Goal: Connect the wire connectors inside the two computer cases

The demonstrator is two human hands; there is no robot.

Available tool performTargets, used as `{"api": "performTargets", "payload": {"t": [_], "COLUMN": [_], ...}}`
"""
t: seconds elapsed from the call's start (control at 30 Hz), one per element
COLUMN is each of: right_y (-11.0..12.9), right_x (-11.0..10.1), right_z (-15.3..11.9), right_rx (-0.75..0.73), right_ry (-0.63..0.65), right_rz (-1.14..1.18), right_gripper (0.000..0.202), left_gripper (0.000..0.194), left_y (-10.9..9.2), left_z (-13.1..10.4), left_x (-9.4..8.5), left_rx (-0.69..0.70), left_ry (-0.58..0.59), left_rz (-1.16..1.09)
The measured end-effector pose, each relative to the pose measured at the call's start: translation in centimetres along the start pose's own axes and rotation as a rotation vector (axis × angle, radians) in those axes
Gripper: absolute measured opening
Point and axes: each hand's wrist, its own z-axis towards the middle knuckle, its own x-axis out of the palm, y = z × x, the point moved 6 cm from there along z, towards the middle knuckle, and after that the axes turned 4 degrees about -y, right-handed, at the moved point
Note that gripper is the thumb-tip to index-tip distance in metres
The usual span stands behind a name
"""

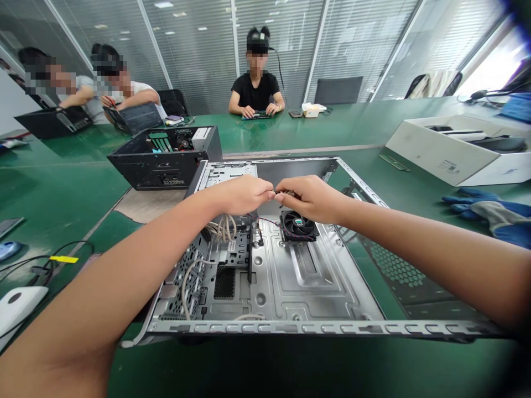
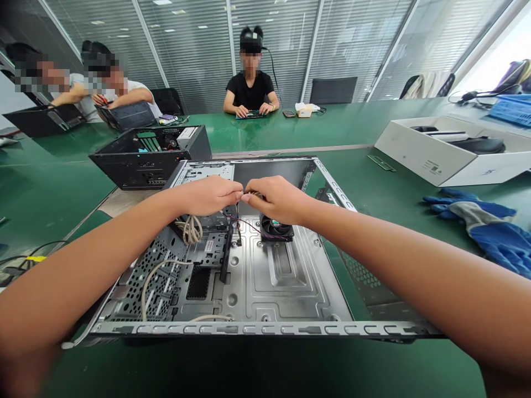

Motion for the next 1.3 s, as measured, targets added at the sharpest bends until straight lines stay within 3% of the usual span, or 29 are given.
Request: {"api": "performTargets", "payload": {"t": [0.17,0.43,0.67,1.3], "right_y": [0.36,0.56,0.51,0.12], "right_x": [-0.20,0.20,0.28,0.33], "right_z": [-0.03,-0.05,0.06,0.02], "right_rx": [-0.034,-0.072,-0.020,0.026], "right_ry": [-0.048,-0.013,0.029,0.041], "right_rz": [-0.023,-0.090,-0.037,-0.002], "right_gripper": [0.024,0.027,0.034,0.027], "left_gripper": [0.038,0.039,0.038,0.032], "left_y": [-0.14,-0.10,0.10,-0.03], "left_z": [-0.02,-0.12,-0.19,-0.10], "left_x": [-0.16,-0.28,-0.08,0.02], "left_rx": [-0.005,0.027,0.055,0.051], "left_ry": [-0.005,-0.028,-0.023,-0.010], "left_rz": [0.005,0.006,-0.004,0.005]}}
